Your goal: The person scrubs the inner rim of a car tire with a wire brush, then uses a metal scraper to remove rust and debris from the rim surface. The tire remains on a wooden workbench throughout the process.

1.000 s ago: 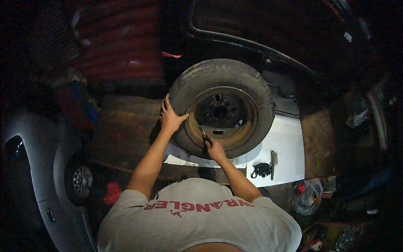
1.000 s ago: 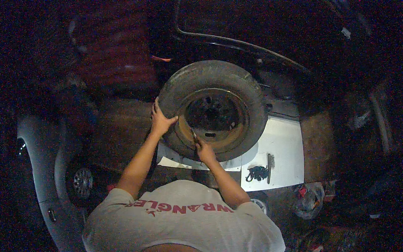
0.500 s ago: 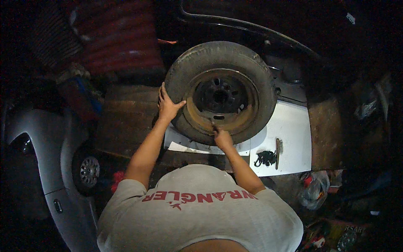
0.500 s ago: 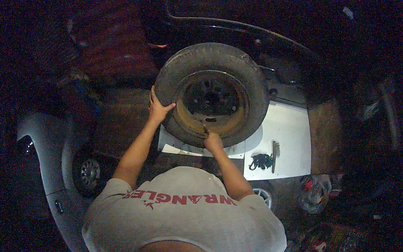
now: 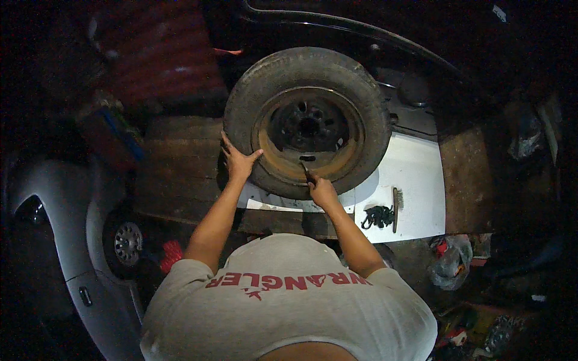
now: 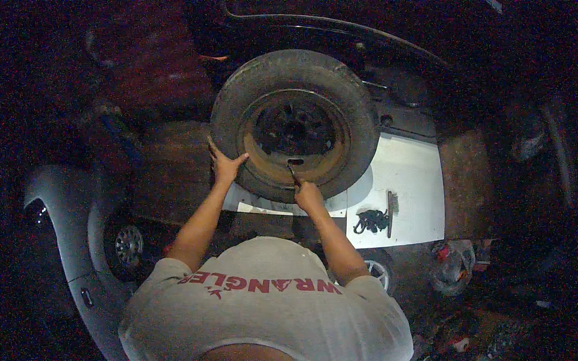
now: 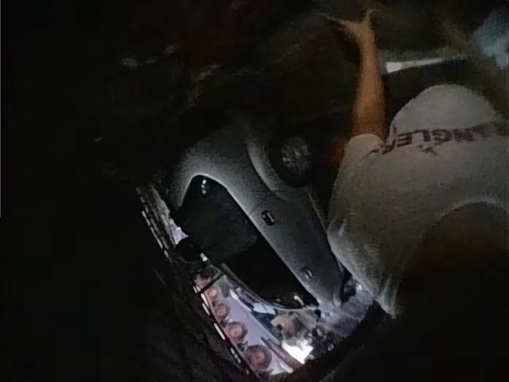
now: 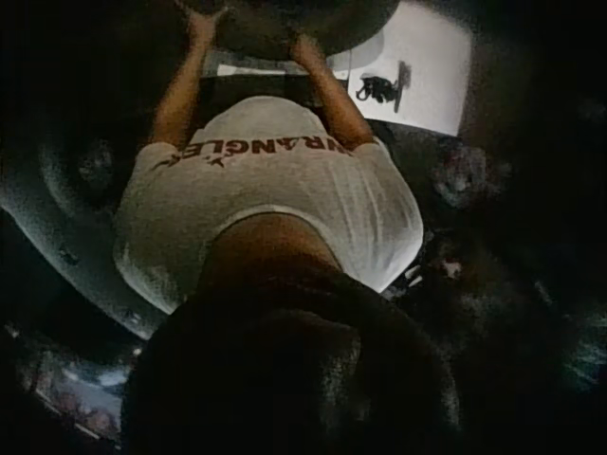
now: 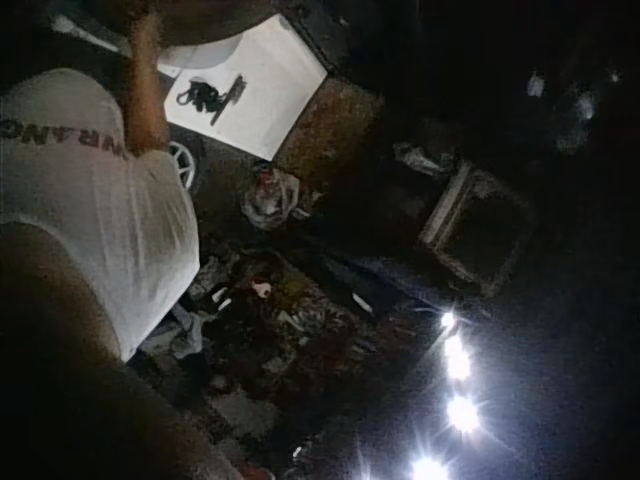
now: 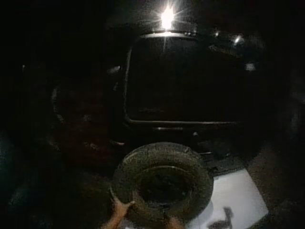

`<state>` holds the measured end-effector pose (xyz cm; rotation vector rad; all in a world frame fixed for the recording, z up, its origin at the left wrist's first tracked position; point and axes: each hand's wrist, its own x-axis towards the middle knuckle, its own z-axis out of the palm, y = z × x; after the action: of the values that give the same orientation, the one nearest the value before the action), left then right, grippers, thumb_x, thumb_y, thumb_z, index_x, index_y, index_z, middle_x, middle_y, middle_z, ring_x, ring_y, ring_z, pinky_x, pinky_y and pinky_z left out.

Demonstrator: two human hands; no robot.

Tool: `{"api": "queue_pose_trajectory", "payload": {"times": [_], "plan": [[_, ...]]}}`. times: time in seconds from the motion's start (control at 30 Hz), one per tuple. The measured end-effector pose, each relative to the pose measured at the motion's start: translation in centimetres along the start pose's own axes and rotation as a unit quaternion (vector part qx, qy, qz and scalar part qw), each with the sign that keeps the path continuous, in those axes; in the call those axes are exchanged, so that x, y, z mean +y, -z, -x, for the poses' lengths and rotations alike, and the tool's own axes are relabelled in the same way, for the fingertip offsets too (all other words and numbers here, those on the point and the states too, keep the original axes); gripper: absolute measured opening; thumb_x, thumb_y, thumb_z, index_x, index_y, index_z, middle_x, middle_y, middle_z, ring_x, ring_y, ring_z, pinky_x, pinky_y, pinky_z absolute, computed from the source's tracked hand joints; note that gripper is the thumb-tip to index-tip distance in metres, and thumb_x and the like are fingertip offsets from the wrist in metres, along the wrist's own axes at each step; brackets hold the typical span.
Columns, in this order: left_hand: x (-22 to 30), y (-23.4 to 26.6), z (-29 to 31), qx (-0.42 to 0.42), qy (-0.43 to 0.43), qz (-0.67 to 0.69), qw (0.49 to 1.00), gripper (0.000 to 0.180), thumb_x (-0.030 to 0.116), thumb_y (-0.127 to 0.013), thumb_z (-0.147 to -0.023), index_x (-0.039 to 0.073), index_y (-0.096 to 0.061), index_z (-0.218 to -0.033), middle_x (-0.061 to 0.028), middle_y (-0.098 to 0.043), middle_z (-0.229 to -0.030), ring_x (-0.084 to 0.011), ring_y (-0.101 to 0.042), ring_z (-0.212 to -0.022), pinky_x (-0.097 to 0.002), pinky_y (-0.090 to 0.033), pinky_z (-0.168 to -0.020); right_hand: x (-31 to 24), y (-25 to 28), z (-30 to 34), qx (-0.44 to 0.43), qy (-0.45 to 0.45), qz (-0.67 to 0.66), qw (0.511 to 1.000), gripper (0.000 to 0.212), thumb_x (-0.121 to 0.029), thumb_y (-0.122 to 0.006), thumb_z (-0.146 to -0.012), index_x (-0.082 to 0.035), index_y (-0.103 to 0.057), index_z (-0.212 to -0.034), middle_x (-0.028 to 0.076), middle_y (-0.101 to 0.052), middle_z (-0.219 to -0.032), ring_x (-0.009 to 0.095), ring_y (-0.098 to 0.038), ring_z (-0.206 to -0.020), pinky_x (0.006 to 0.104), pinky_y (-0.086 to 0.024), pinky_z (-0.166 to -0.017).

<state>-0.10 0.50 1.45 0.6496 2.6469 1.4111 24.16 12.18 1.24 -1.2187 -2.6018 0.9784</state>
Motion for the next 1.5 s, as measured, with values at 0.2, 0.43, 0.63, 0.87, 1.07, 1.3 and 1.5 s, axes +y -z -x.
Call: {"api": "queue_pose_trajectory", "payload": {"times": [0.2, 0.43, 0.63, 0.87, 1.07, 1.3, 1.5], "plan": [[-0.8, -0.4, -0.2, -0.002, -0.02, 0.022, 1.0, 0.138, 0.038, -0.09, -0.059, 0.02, 0.01, -0.153, -0.0344, -0.015, -0.152, -0.0488, -0.024, -0.139, -0.0611, -0.025, -0.11, -0.3, -3.8, -4.3, -0.022, -0.012, 0.074, 0.997, 0.031, -0.018, -0.053, -0.087, -0.008, -0.064, -0.114, 0.025, -0.068, -0.101, 0.043, -0.066, -0.093, 0.0534, -0.052, -0.082], [-0.6, -0.3, -0.2, -0.009, 0.026, -0.024, 0.999, 0.14, 0.038, -0.091, -0.057, 0.016, 0.009, -0.153, -0.0372, -0.023, -0.148, -0.051, -0.03, -0.135, -0.054, -0.03, -0.111, 1.0, -0.9, -2.1, -0.03, -0.017, 0.085, 0.996, 0.03, -0.019, -0.053, -0.088, -0.011, -0.064, -0.115, 0.022, -0.069, -0.1, 0.041, -0.066, -0.095, 0.0527, -0.052, -0.081], [-1.1, -0.1, -0.5, -0.041, 0.002, 0.037, 0.998, 0.138, 0.042, -0.089, -0.061, 0.023, 0.013, -0.152, -0.0388, -0.01, -0.15, -0.0526, -0.023, -0.138, -0.0637, -0.025, -0.109, -0.5, -1.6, -5.2, -0.01, 0.024, 0.059, 0.998, 0.038, -0.023, -0.057, -0.09, -0.016, -0.059, -0.127, 0.026, -0.067, -0.096, 0.044, -0.064, -0.092, 0.0525, -0.05, -0.082], [-1.3, -0.3, -0.4, -0.028, 0.051, -0.006, 0.998, 0.14, 0.037, -0.091, -0.058, 0.022, 0.012, -0.153, -0.0374, -0.023, -0.148, -0.0521, -0.03, -0.135, -0.0563, -0.029, -0.11, 0.0, -1.8, -3.1, -0.028, 0.012, 0.11, 0.994, 0.036, -0.025, -0.055, -0.09, -0.018, -0.06, -0.125, 0.027, -0.066, -0.093, 0.045, -0.064, -0.089, 0.0538, -0.051, -0.079], [-1.5, -0.7, -0.6, -0.054, 0.023, 0.031, 0.998, 0.136, 0.045, -0.086, -0.064, 0.023, 0.014, -0.152, -0.0449, -0.011, -0.147, -0.0562, -0.025, -0.136, -0.0605, -0.028, -0.109, 1.5, -2.7, -5.9, -0.004, 0.01, 0.098, 0.995, 0.035, -0.027, -0.056, -0.091, -0.017, -0.061, -0.124, 0.027, -0.066, -0.094, 0.046, -0.063, -0.089, 0.0539, -0.05, -0.08], [-0.8, -0.3, -0.7, -0.031, 0.053, -0.012, 0.998, 0.142, 0.038, -0.091, -0.057, 0.021, 0.012, -0.153, -0.0389, -0.02, -0.148, -0.0517, -0.029, -0.135, -0.0563, -0.031, -0.109, 1.0, -1.9, -4.4, -0.048, 0.013, 0.13, 0.99, 0.042, -0.024, -0.057, -0.09, -0.02, -0.056, -0.131, 0.027, -0.066, -0.094, 0.046, -0.063, -0.088, 0.0543, -0.05, -0.08], [-0.8, -0.4, -0.6, -0.04, 0.035, 0.005, 0.999, 0.142, 0.038, -0.091, -0.058, 0.019, 0.012, -0.153, -0.0395, -0.017, -0.148, -0.0522, -0.025, -0.137, -0.0563, -0.029, -0.111, -4.1, -3.6, -7.1, 0.012, 0.019, 0.075, 0.997, 0.047, -0.023, -0.056, -0.089, -0.021, -0.051, -0.136, 0.025, -0.067, -0.096, 0.045, -0.064, -0.091, 0.0553, -0.049, -0.08]]}}
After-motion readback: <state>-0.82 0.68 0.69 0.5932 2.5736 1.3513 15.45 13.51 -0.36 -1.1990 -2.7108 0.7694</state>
